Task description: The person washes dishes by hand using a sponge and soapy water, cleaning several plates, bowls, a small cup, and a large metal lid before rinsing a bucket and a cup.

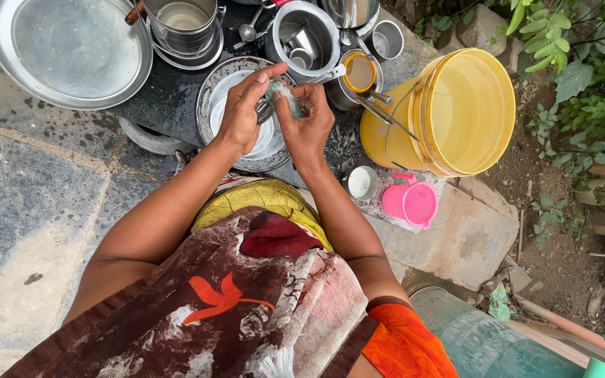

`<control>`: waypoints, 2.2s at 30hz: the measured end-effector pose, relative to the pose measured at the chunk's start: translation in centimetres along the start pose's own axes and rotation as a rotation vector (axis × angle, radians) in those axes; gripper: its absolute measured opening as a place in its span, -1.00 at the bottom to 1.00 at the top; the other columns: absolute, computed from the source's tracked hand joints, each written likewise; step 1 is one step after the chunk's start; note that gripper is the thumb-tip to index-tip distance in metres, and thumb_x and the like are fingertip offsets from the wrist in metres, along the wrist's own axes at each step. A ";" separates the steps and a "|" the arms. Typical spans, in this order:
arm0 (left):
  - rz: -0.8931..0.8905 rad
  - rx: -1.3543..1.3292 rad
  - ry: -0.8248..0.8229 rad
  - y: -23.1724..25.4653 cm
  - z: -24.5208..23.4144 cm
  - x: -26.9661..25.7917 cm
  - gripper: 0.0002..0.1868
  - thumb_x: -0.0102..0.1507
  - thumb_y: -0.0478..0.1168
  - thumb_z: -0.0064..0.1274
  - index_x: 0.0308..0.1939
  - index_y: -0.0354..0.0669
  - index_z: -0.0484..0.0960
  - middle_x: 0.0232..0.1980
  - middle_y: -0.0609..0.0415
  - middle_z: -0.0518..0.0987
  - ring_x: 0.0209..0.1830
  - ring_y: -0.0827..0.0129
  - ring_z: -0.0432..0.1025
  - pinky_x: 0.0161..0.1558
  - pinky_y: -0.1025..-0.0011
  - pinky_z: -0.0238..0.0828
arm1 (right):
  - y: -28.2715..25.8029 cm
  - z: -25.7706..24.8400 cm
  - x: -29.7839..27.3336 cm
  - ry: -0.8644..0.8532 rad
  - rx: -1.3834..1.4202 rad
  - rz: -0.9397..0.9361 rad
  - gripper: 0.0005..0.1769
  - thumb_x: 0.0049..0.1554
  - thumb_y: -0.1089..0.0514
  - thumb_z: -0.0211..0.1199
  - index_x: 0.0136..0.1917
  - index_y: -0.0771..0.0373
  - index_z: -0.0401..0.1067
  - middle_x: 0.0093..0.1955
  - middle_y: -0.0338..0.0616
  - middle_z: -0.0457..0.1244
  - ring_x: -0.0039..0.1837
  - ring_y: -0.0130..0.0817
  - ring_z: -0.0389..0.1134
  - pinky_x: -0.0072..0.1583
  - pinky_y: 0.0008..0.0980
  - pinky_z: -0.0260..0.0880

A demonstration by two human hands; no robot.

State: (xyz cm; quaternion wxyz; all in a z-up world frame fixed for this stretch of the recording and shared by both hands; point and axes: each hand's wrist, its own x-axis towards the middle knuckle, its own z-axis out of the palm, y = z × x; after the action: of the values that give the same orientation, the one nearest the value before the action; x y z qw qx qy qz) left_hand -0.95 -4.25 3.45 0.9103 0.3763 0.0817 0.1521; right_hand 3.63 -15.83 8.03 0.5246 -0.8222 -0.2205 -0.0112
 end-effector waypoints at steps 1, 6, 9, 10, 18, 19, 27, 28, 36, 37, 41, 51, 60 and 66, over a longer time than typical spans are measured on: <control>-0.067 -0.003 -0.003 0.0 0.2 0.1 -0.55 0.44 -0.09 -0.18 0.28 -0.29 0.54 0.06 0.05 0.60 0.11 0.45 0.42 0.28 0.41 0.31 | -0.2 -0.1 0.1 0.037 -0.037 -0.140 -0.73 0.11 0.24 0.43 -0.05 0.37 0.36 -0.17 -0.12 0.35 -0.14 -0.48 0.37 -0.08 -0.45 0.39; -0.162 -0.074 0.025 1.0 0.0 0.1 -0.53 0.45 -0.08 -0.22 0.29 -0.28 0.57 -0.04 0.01 0.62 -0.03 0.41 0.47 0.14 0.40 0.42 | -0.9 0.0 -1.3 -0.058 -0.105 -0.471 -0.77 0.13 0.29 0.42 -0.05 0.32 0.37 -0.04 -0.05 0.37 -0.01 -0.22 0.48 0.18 -0.21 0.53; -0.174 -0.078 0.039 1.7 -0.4 -0.1 -0.53 0.44 -0.07 -0.22 0.28 -0.25 0.57 -0.07 0.02 0.62 -0.10 0.39 0.51 0.07 0.39 0.50 | -0.7 -0.2 -2.1 -0.225 -0.165 -0.509 -0.79 0.11 0.30 0.44 -0.04 0.30 0.42 -0.03 -0.10 0.40 -0.01 -0.18 0.50 0.04 -0.26 0.49; -0.166 -0.068 0.045 1.8 -0.4 0.0 -0.52 0.44 -0.05 -0.23 0.28 -0.23 0.57 -0.11 0.03 0.61 -0.13 0.39 0.52 0.03 0.37 0.55 | -0.6 -0.4 -2.1 -0.221 -0.216 -0.532 -0.78 0.09 0.30 0.44 -0.06 0.29 0.41 -0.02 -0.10 0.41 -0.01 -0.18 0.49 0.04 -0.27 0.48; -0.276 -0.009 0.070 1.0 -0.5 -0.2 -0.51 0.44 -0.04 -0.23 0.30 -0.20 0.59 0.15 0.04 0.59 0.04 0.46 0.44 0.21 0.39 0.46 | -0.5 0.0 -1.9 -0.185 -0.179 -0.542 -0.78 0.09 0.31 0.43 -0.07 0.29 0.40 -0.02 -0.10 0.40 0.01 -0.19 0.48 0.03 -0.27 0.49; -0.337 -0.030 0.084 0.7 -0.7 -0.3 -0.51 0.45 -0.02 -0.25 0.31 -0.16 0.59 0.13 0.01 0.57 0.00 0.45 0.42 0.19 0.36 0.48 | -0.1 0.2 -1.9 -0.166 -0.119 -0.468 -0.76 0.10 0.32 0.43 -0.05 0.30 0.37 -0.01 -0.07 0.40 0.00 -0.24 0.48 0.03 -0.31 0.49; -0.374 0.222 0.130 -5.0 -5.8 1.6 -0.50 0.45 0.12 -0.24 0.34 0.02 0.53 0.08 0.13 0.60 -0.04 0.48 0.48 -0.04 0.35 0.48 | 8.2 -0.6 0.6 -0.077 0.528 0.179 -0.68 0.11 0.43 0.41 0.02 0.28 0.30 -0.03 -0.06 0.39 -0.03 -0.48 0.40 -0.04 -0.49 0.48; -0.452 0.300 0.205 -6.2 -7.4 2.1 -0.50 0.43 0.16 -0.21 0.34 0.10 0.54 -0.01 0.10 0.61 -0.13 0.47 0.47 -0.09 0.35 0.48 | 9.0 -1.2 0.2 -0.069 0.547 0.240 -0.69 0.10 0.42 0.39 -0.01 0.26 0.30 -0.05 -0.07 0.40 -0.09 -0.49 0.40 -0.12 -0.48 0.47; -0.846 0.352 0.533 -16.7 -18.3 3.0 -0.49 0.37 0.17 -0.15 0.33 0.13 0.46 0.27 0.11 0.46 0.12 0.23 0.36 0.05 0.10 0.31 | 14.4 -3.2 -4.8 -0.018 0.534 0.405 -0.70 0.11 0.38 0.41 -0.02 0.23 0.31 -0.07 -0.13 0.37 -0.12 -0.52 0.38 -0.20 -0.46 0.48; -0.852 0.353 0.531 -17.3 -19.3 3.3 -0.49 0.37 0.17 -0.15 0.33 0.13 0.46 0.27 0.11 0.46 0.12 0.23 0.36 0.05 0.10 0.31 | 14.9 -3.5 -5.2 -0.010 0.535 0.411 -0.71 0.12 0.37 0.41 -0.01 0.23 0.31 -0.08 -0.14 0.36 -0.12 -0.53 0.38 -0.20 -0.46 0.48; -0.517 0.464 0.536 -15.7 -20.8 3.7 -0.48 0.35 0.13 -0.01 0.24 -0.11 0.56 0.19 0.06 0.56 0.14 0.32 0.37 0.14 0.24 0.28 | 15.5 -4.4 -5.9 0.002 0.523 0.449 -0.72 0.12 0.35 0.40 0.00 0.23 0.32 -0.07 -0.14 0.37 -0.13 -0.54 0.37 -0.20 -0.44 0.49; -0.084 0.488 0.986 -5.5 -28.9 0.2 -0.57 0.33 -0.07 0.19 -0.57 -0.19 0.55 -0.52 0.14 0.57 -0.55 0.51 0.32 -0.42 0.48 0.24 | 16.5 -5.8 -5.8 0.009 0.473 0.503 -0.73 0.12 0.34 0.39 0.01 0.23 0.33 -0.04 -0.11 0.38 -0.11 -0.50 0.40 -0.21 -0.44 0.50; -0.136 0.361 1.423 -4.8 -40.1 -3.0 -0.26 0.23 -0.39 0.23 0.34 -0.19 0.08 0.27 -0.33 0.33 0.10 0.13 0.47 0.06 0.38 0.46 | 15.3 -5.6 -3.4 0.078 0.487 0.456 -0.72 0.13 0.36 0.39 0.03 0.22 0.33 -0.05 -0.12 0.38 -0.07 -0.48 0.41 -0.22 -0.43 0.48; -0.389 0.216 1.480 -4.5 -42.7 -3.4 -0.38 0.29 -0.27 0.10 0.33 -0.13 0.11 0.15 -0.13 0.47 -0.13 0.27 0.55 -0.28 0.36 0.48 | 14.4 -4.3 -3.3 0.062 0.413 0.448 -0.73 0.16 0.37 0.38 0.03 0.23 0.33 -0.03 -0.10 0.39 -0.06 -0.48 0.41 -0.19 -0.45 0.47</control>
State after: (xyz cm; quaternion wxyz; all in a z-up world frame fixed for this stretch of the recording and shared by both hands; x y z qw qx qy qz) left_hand -14.41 19.76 -29.64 0.5872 0.2421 0.7480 0.1926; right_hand 7.00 -25.80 -3.24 0.6767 -0.7255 -0.0149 0.1247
